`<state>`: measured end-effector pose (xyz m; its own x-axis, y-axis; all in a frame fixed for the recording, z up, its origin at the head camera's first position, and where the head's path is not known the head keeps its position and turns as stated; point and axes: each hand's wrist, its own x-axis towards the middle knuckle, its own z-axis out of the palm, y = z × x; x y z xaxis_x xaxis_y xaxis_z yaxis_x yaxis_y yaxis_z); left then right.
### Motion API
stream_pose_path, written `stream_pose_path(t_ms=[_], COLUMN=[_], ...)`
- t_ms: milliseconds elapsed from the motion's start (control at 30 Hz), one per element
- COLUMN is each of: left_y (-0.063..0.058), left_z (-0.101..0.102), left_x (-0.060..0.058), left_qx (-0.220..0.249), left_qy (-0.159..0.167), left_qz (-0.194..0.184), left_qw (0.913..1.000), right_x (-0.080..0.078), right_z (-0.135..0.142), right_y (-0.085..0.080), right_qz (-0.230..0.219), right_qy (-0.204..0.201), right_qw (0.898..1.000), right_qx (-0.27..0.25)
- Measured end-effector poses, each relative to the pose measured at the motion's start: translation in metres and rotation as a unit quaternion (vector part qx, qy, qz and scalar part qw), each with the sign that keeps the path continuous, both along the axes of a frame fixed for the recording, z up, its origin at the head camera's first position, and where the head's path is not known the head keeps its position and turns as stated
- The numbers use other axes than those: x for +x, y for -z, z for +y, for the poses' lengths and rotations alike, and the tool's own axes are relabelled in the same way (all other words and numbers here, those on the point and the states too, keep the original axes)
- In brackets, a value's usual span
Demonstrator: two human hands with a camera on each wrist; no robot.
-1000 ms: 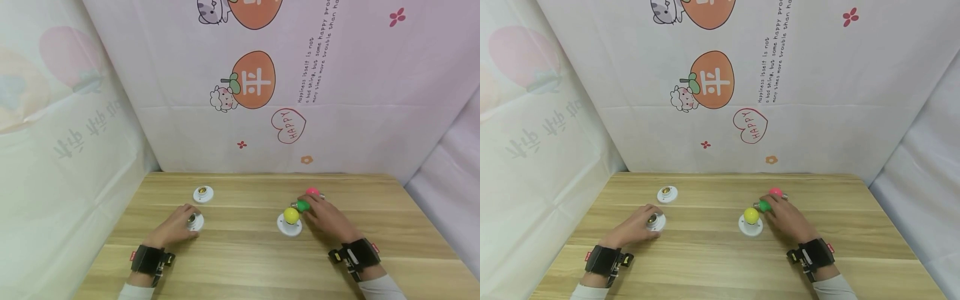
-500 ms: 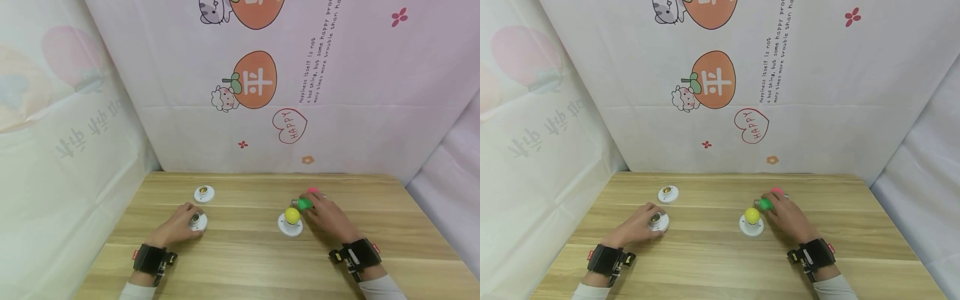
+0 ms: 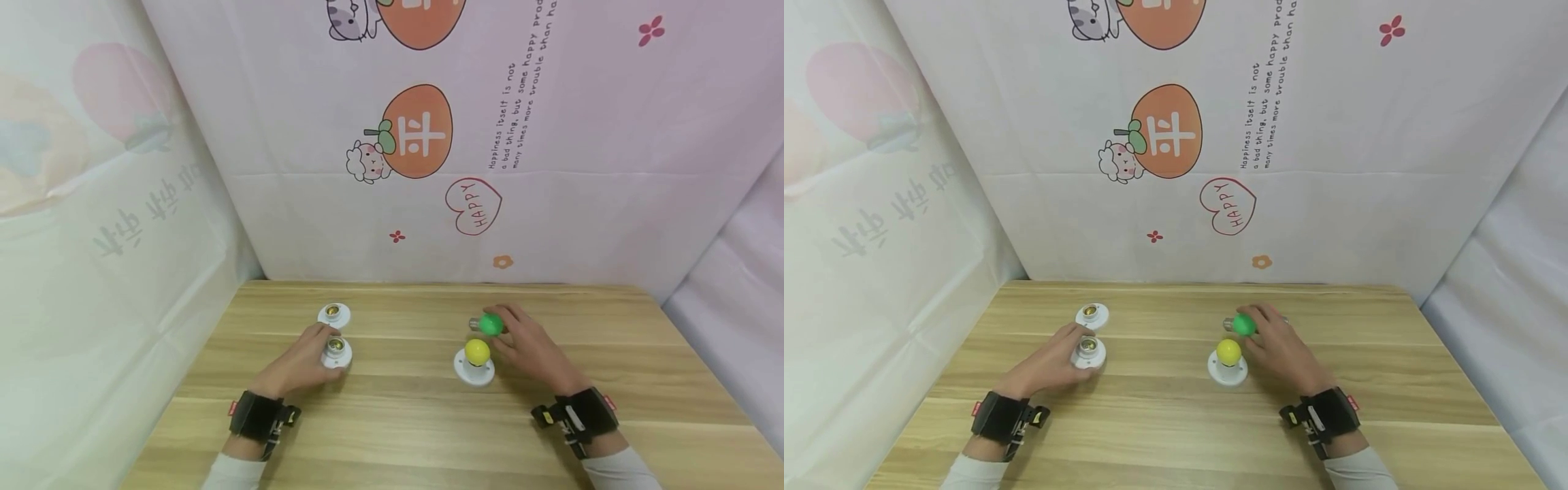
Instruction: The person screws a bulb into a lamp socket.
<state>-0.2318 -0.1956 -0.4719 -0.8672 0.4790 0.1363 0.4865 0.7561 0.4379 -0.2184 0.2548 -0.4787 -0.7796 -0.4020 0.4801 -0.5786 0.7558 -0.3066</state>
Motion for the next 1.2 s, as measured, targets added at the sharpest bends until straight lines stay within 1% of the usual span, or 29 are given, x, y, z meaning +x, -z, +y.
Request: stream_pose_path(t_ms=[100,333,500,700,933,1067,1200], left_y=[-0.004,-0.011,-0.017,-0.024,-0.03,-0.034,-0.036], left_z=[0.008,0.029,0.046,0.066,0.089,0.102,0.112], left_x=[-0.001,-0.005,-0.008,-0.007,-0.007,-0.006,-0.006], left_qx=[0.003,-0.014,0.0,0.034,0.05,0.063,0.058], left_qy=[0.014,0.043,0.074,0.107,0.118,0.131,0.146], left_qz=[0.014,0.02,0.021,0.013,0.001,-0.011,-0.005], left_qw=[0.9998,0.9988,0.997,0.9936,0.9917,0.9893,0.9876], right_x=[0.001,0.004,0.008,0.014,0.018,0.021,0.024], right_z=[-0.004,-0.014,-0.022,-0.032,-0.039,-0.043,-0.047], right_y=[-0.004,-0.013,-0.023,-0.034,-0.041,-0.043,-0.045], right_qz=[0.008,0.019,0.017,0.02,0.029,0.026,0.024], right_qy=[-0.006,-0.019,-0.015,-0.01,-0.034,-0.039,-0.04], right_qw=[1.0,0.999,1.0,1.0,0.999,0.999,0.999], right_qx=[-0.009,-0.021,-0.015,-0.007,-0.011,-0.007,-0.001])
